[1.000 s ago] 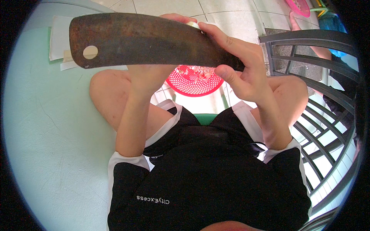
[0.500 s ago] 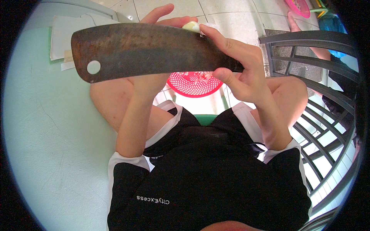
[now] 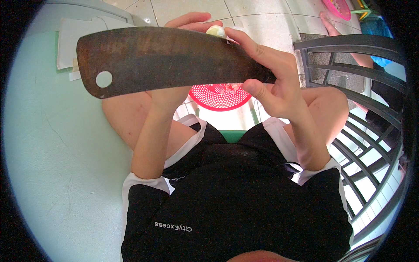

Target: The person peels garlic cloves by hand and using a large knife, then places the peeled cloves into a red plastic basket.

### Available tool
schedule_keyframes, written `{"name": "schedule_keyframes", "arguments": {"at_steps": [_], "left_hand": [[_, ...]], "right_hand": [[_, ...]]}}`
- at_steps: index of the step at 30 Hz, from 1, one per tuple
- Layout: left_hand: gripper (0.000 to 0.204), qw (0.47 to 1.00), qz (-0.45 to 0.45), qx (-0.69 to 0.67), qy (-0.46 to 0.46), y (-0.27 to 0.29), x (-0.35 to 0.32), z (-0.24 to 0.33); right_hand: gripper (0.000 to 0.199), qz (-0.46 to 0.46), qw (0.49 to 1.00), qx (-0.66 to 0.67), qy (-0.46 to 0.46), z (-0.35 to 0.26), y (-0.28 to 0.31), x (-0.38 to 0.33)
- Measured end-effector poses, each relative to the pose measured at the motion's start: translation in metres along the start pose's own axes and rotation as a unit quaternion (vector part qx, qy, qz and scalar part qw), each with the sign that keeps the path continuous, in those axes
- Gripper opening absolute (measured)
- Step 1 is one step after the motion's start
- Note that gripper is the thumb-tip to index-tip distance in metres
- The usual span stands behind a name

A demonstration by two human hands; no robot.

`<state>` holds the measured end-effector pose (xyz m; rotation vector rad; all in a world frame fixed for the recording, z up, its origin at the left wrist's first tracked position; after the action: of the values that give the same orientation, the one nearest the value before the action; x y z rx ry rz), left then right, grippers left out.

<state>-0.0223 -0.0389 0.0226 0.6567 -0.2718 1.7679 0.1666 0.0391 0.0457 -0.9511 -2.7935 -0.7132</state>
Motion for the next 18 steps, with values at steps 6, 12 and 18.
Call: {"name": "schedule_keyframes", "arguments": {"at_steps": [6, 12, 18], "left_hand": [[0.054, 0.973, 0.018, -0.119, 0.199, -0.006, -0.01, 0.008], [0.051, 0.963, 0.027, -0.118, 0.242, -0.005, -0.01, 0.011], [0.032, 0.947, 0.077, -0.188, 0.251, -0.008, -0.009, 0.013]], "right_hand": [[0.072, 0.022, 1.0, -0.002, 0.015, 0.005, -0.001, 0.0], [0.072, -0.009, 1.0, -0.006, -0.024, 0.001, 0.001, -0.001], [0.069, -0.007, 1.0, -0.004, -0.022, 0.002, 0.002, -0.003]]}}
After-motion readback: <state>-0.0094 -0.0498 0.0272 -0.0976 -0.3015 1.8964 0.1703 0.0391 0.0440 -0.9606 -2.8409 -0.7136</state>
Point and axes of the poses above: each hand's wrist, its own x-axis towards the middle knuckle, its own y-axis out of the back of the hand, z = x × y, the point moved 1 cm from there along x, towards the middle knuckle, and after that the axes turned 6 degrees about -y, right-handed, at the moved point
